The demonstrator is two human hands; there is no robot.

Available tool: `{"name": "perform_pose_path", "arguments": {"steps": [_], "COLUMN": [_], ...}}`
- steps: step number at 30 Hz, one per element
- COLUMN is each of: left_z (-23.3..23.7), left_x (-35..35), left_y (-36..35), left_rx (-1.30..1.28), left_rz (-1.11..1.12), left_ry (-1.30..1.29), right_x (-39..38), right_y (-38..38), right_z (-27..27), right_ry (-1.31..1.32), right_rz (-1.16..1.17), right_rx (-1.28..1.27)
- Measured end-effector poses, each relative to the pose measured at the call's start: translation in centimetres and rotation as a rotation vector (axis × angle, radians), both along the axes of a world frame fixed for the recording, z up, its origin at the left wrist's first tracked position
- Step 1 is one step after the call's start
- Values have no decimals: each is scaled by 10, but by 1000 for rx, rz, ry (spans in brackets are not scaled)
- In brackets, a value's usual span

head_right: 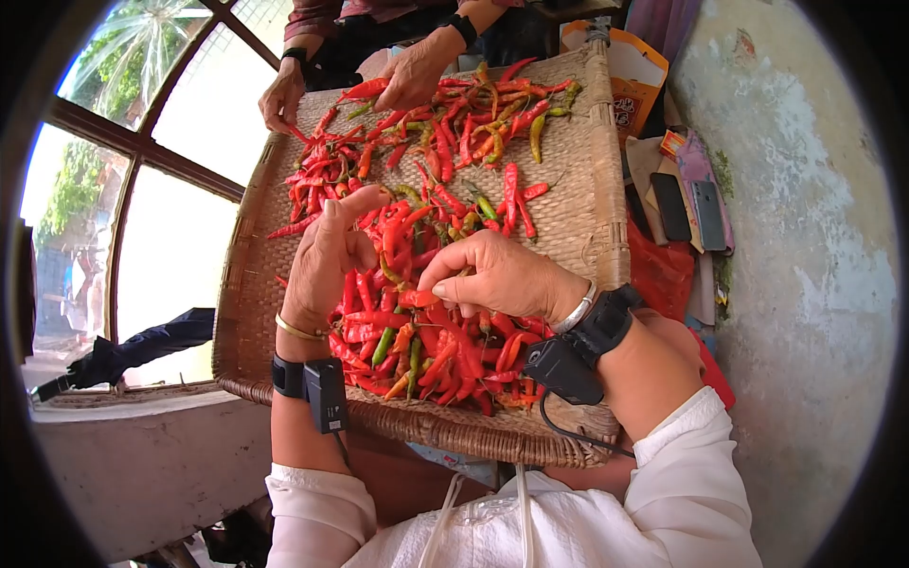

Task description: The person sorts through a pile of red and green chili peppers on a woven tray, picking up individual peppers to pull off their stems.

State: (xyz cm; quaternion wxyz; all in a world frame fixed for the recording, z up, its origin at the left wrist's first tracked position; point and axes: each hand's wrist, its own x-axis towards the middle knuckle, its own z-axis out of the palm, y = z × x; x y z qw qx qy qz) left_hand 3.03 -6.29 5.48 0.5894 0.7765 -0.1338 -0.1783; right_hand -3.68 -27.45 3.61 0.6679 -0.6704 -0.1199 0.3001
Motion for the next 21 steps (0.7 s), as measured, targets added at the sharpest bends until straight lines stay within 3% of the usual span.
{"name": "perform_pose_path", "arguments": {"steps": [2, 4, 6, 8, 12, 14, 16, 18, 19, 20, 21], "left_z": [4, 6, -8, -9, 2, -2, -9, -14, -20, -24, -25], "left_x": [-14, -22, -22, -20, -13, -4, 4, 6, 8, 8, 6], "left_y": [-9, -17, -18, -18, -10, -2, -1, 0, 0, 0, -2], "left_rx": [-56, -11, -60, 83, 93, 29, -330, -347, -156, 35, 132], "left_rz": [-238, -353, -367, -351, -328, -156, 123, 228, 226, 222, 173], "left_ry": [113, 127, 174, 197, 282, 238, 164, 125, -10, -144, -170], "right_x": [1, 3, 6, 7, 7, 7, 7, 6, 4, 3, 2], "right_y": [-2, -5, -9, -12, -16, -17, -17, -14, -9, -5, 2], "right_z": [1, 2, -5, -8, -11, -12, -15, -16, -14, -19, -23], "right_ry": [58, 77, 121, 129, 184, 137, 129, 115, 103, 107, -60], "right_rz": [-251, -326, -439, -467, -636, -760, -745, -526, -450, -449, -319], "right_rx": [161, 257, 463, 488, 576, 543, 499, 250, 89, 89, -56]}}
